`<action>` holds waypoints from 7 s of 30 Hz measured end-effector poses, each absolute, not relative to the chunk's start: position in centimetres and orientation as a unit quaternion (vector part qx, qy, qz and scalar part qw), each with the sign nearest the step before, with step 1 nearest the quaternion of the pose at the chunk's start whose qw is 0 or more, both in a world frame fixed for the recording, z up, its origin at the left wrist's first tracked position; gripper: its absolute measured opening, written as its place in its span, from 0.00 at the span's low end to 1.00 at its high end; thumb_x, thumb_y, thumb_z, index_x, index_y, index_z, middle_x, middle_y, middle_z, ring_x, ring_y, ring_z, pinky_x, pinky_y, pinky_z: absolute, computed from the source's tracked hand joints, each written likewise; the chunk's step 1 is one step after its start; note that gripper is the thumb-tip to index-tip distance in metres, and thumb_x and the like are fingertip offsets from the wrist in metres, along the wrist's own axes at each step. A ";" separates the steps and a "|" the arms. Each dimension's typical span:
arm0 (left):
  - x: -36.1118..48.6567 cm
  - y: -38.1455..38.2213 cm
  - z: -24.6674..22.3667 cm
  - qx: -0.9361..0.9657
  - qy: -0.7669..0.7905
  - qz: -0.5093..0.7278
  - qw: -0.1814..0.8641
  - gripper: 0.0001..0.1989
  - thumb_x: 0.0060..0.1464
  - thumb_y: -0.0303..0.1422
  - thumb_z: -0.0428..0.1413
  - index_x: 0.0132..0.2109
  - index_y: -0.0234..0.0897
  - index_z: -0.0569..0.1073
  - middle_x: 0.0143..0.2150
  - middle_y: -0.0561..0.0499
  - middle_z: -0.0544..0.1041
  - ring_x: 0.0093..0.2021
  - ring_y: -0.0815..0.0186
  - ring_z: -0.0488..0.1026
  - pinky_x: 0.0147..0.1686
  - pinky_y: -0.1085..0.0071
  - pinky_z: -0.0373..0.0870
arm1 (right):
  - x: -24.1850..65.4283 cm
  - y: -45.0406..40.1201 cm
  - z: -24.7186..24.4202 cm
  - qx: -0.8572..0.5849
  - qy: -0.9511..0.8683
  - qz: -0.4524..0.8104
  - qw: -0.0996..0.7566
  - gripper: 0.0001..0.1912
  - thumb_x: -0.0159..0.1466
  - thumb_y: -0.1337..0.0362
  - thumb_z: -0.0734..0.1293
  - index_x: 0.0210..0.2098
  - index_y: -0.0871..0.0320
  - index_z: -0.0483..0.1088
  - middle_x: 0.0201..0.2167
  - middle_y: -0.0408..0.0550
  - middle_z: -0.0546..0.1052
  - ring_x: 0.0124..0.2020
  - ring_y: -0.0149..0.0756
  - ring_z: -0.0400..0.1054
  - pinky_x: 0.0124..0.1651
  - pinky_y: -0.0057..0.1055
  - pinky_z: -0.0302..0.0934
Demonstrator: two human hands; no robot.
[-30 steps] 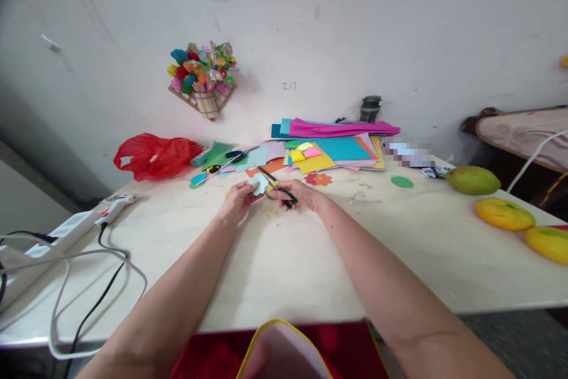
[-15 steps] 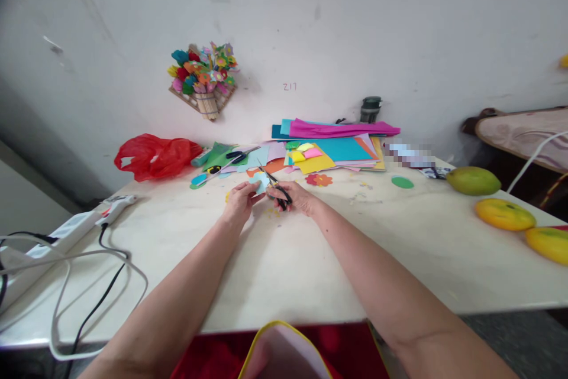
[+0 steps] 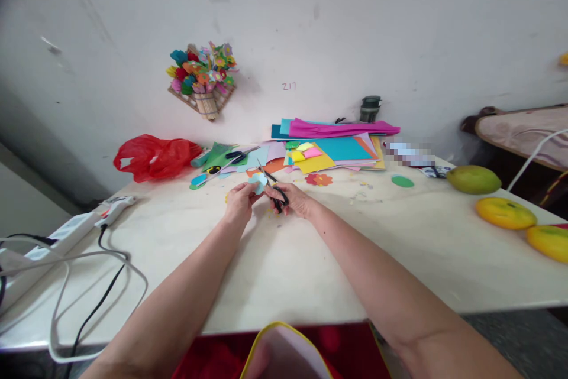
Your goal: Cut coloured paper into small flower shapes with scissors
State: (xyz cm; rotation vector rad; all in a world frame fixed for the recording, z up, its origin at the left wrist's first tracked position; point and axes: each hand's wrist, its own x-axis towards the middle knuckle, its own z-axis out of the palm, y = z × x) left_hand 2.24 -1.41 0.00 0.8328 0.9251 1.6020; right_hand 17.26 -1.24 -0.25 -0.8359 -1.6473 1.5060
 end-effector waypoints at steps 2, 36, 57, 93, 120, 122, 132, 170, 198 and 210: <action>2.3 -1.4 0.0 0.347 0.388 0.676 0.522 0.13 0.30 0.31 0.64 0.18 0.34 0.65 0.16 0.56 0.67 0.21 0.70 0.68 0.34 0.67 0.71 | 17.2 -1.4 -0.1 -0.326 -0.639 0.592 0.368 0.20 0.58 0.49 0.63 0.35 0.62 0.67 0.21 0.44 0.71 0.18 0.28 0.66 0.12 0.21 0.49; 3.1 -1.4 -0.1 0.302 0.432 0.726 0.442 0.06 0.32 0.28 0.60 0.19 0.32 0.69 0.16 0.55 0.68 0.19 0.72 0.67 0.29 0.70 0.70 | 16.2 -1.9 -0.2 -0.360 -0.616 0.591 0.377 0.16 0.59 0.53 0.64 0.31 0.61 0.64 0.19 0.40 0.67 0.15 0.25 0.62 0.09 0.19 0.51; 3.5 -1.5 -0.5 0.304 0.437 0.734 0.421 0.06 0.32 0.30 0.59 0.19 0.32 0.70 0.16 0.56 0.68 0.19 0.73 0.65 0.28 0.72 0.67 | 15.9 -1.9 -0.2 -0.368 -0.615 0.585 0.380 0.16 0.59 0.53 0.65 0.28 0.60 0.63 0.17 0.40 0.67 0.14 0.25 0.61 0.10 0.19 0.51; 3.6 -1.2 -1.0 0.300 0.454 0.735 0.405 0.07 0.33 0.32 0.60 0.21 0.33 0.69 0.17 0.57 0.67 0.21 0.73 0.63 0.28 0.72 0.64 | 15.1 -1.8 -0.4 -0.397 -0.612 0.558 0.395 0.14 0.57 0.53 0.66 0.29 0.59 0.63 0.16 0.38 0.65 0.13 0.25 0.60 0.08 0.20 0.49; 1.1 -0.3 -1.1 0.416 0.382 0.621 0.543 0.13 0.27 0.33 0.66 0.17 0.33 0.68 0.16 0.54 0.68 0.19 0.72 0.66 0.28 0.72 0.68 | 19.3 -0.4 1.1 -0.386 -0.656 0.524 0.383 0.17 0.56 0.52 0.67 0.28 0.61 0.65 0.20 0.43 0.71 0.16 0.25 0.65 0.10 0.19 0.50; 1.1 -0.4 -1.0 0.415 0.373 0.624 0.547 0.13 0.27 0.33 0.66 0.17 0.33 0.69 0.17 0.54 0.68 0.20 0.72 0.66 0.28 0.72 0.67 | 19.6 -0.4 1.1 -0.382 -0.664 0.529 0.365 0.18 0.56 0.50 0.67 0.28 0.61 0.65 0.22 0.45 0.72 0.18 0.26 0.66 0.11 0.19 0.51; 0.9 -0.3 -1.1 0.401 0.373 0.639 0.540 0.12 0.28 0.32 0.65 0.18 0.33 0.69 0.19 0.54 0.68 0.21 0.72 0.66 0.28 0.73 0.68 | 19.4 -0.9 1.4 -0.371 -0.677 0.555 0.310 0.17 0.57 0.52 0.67 0.30 0.61 0.65 0.23 0.46 0.73 0.19 0.28 0.68 0.12 0.19 0.55; 0.9 -0.2 -1.1 0.387 0.351 0.637 0.566 0.13 0.28 0.30 0.66 0.17 0.33 0.67 0.18 0.55 0.68 0.21 0.74 0.66 0.27 0.75 0.64 | 18.2 -0.6 0.5 -0.415 -0.660 0.530 0.333 0.13 0.54 0.57 0.69 0.29 0.60 0.66 0.15 0.38 0.67 0.12 0.25 0.60 0.09 0.20 0.45; 1.4 -1.0 -0.9 0.464 0.362 0.506 0.630 0.09 0.28 0.28 0.65 0.21 0.31 0.72 0.19 0.51 0.72 0.21 0.71 0.67 0.25 0.73 0.63 | 17.1 -0.9 1.3 -0.371 -0.563 0.534 0.509 0.17 0.39 0.70 0.69 0.30 0.59 0.65 0.17 0.35 0.68 0.20 0.26 0.61 0.25 0.25 0.55; 1.5 -0.5 -1.6 0.433 0.329 0.557 0.628 0.09 0.31 0.27 0.64 0.25 0.30 0.74 0.22 0.51 0.73 0.22 0.71 0.68 0.27 0.73 0.65 | 15.8 -1.3 1.0 -0.373 -0.505 0.525 0.574 0.17 0.40 0.66 0.70 0.29 0.57 0.64 0.18 0.35 0.66 0.20 0.26 0.60 0.24 0.25 0.55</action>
